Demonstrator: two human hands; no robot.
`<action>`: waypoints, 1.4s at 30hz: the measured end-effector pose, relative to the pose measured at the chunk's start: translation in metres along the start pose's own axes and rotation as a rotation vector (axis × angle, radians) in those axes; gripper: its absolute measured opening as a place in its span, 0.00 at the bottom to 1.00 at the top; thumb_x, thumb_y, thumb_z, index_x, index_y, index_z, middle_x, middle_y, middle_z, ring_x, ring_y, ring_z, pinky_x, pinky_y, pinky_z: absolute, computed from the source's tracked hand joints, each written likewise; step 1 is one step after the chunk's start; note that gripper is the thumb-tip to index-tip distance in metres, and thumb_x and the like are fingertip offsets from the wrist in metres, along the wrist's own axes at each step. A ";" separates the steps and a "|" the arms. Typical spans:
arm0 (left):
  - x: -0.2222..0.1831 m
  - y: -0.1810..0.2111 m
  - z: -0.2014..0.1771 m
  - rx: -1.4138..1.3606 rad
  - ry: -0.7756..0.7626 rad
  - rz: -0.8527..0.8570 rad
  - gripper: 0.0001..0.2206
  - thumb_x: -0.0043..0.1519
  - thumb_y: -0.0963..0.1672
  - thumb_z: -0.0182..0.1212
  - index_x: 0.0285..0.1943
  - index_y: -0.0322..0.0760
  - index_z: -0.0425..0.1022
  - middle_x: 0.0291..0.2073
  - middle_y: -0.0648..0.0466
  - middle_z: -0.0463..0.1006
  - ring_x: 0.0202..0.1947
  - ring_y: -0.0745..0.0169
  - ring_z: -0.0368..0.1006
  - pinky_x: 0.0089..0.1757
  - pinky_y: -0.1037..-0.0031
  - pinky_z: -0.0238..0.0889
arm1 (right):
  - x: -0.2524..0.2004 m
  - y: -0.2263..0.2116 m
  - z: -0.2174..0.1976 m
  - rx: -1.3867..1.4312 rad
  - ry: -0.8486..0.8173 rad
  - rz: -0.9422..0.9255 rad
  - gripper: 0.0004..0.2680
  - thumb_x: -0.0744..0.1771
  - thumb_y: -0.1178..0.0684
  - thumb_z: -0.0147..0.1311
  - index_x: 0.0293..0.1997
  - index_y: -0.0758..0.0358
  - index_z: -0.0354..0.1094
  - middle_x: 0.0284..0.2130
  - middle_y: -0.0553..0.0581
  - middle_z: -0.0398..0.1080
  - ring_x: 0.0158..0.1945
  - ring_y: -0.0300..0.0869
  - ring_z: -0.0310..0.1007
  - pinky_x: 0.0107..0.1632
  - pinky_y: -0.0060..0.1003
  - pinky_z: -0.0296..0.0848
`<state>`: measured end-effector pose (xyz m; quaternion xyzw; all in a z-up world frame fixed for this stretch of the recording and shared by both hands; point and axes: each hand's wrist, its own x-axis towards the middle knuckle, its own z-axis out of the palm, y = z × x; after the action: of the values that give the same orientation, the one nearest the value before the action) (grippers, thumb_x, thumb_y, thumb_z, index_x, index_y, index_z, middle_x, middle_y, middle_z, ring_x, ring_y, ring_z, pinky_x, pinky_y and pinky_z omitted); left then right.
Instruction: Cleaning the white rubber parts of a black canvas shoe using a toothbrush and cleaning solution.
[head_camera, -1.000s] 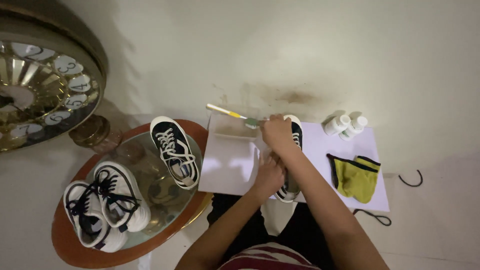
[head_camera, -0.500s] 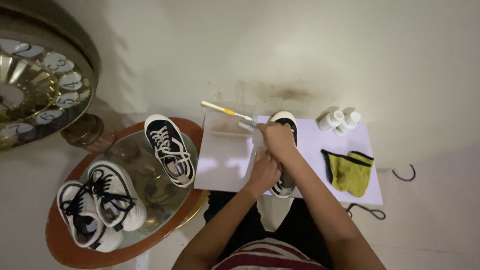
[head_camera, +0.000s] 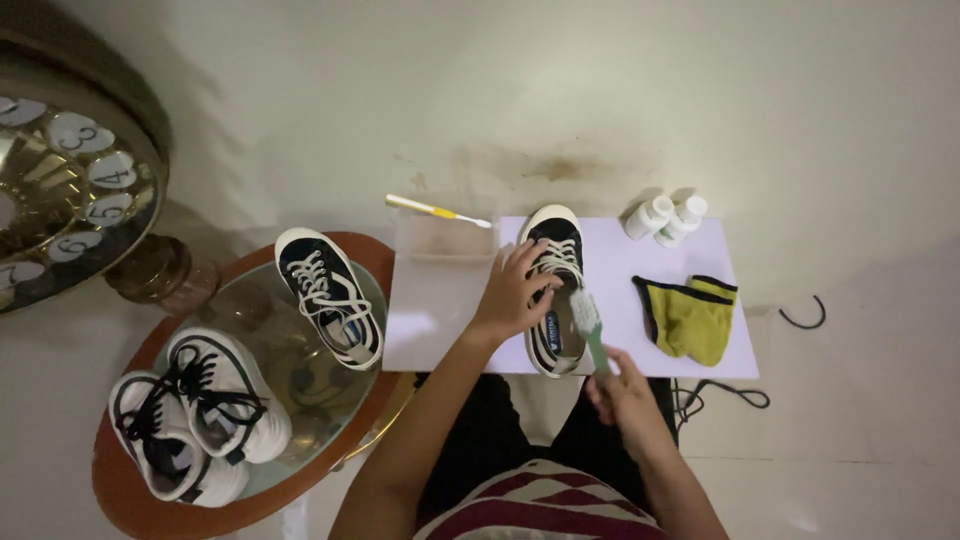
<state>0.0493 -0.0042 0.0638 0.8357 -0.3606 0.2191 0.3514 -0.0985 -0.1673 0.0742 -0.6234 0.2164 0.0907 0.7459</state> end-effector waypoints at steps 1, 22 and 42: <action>0.001 0.001 -0.001 0.001 0.002 0.001 0.05 0.49 0.42 0.58 0.34 0.43 0.73 0.57 0.49 0.60 0.59 0.49 0.53 0.56 0.57 0.43 | -0.001 -0.001 0.002 -0.001 -0.001 -0.002 0.13 0.64 0.58 0.38 0.55 0.59 0.56 0.17 0.53 0.60 0.14 0.34 0.49 0.15 0.26 0.45; -0.056 -0.003 0.042 -0.435 0.112 -0.192 0.33 0.53 0.35 0.48 0.69 0.34 0.42 0.64 0.39 0.47 0.62 0.38 0.43 0.58 0.53 0.36 | 0.036 -0.028 0.058 -0.032 0.094 0.058 0.11 0.64 0.55 0.42 0.46 0.73 0.63 0.11 0.51 0.56 0.11 0.35 0.50 0.15 0.25 0.51; -0.058 0.001 0.042 -0.358 0.125 -0.190 0.25 0.61 0.45 0.35 0.68 0.32 0.44 0.64 0.40 0.48 0.64 0.39 0.43 0.58 0.55 0.31 | 0.104 -0.002 0.086 0.312 0.092 0.218 0.05 0.62 0.56 0.40 0.37 0.64 0.58 0.15 0.47 0.55 0.14 0.31 0.49 0.13 0.21 0.47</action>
<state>0.0155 -0.0101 0.0006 0.7750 -0.2909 0.1690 0.5350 0.0131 -0.0982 0.0415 -0.4768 0.3278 0.1075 0.8085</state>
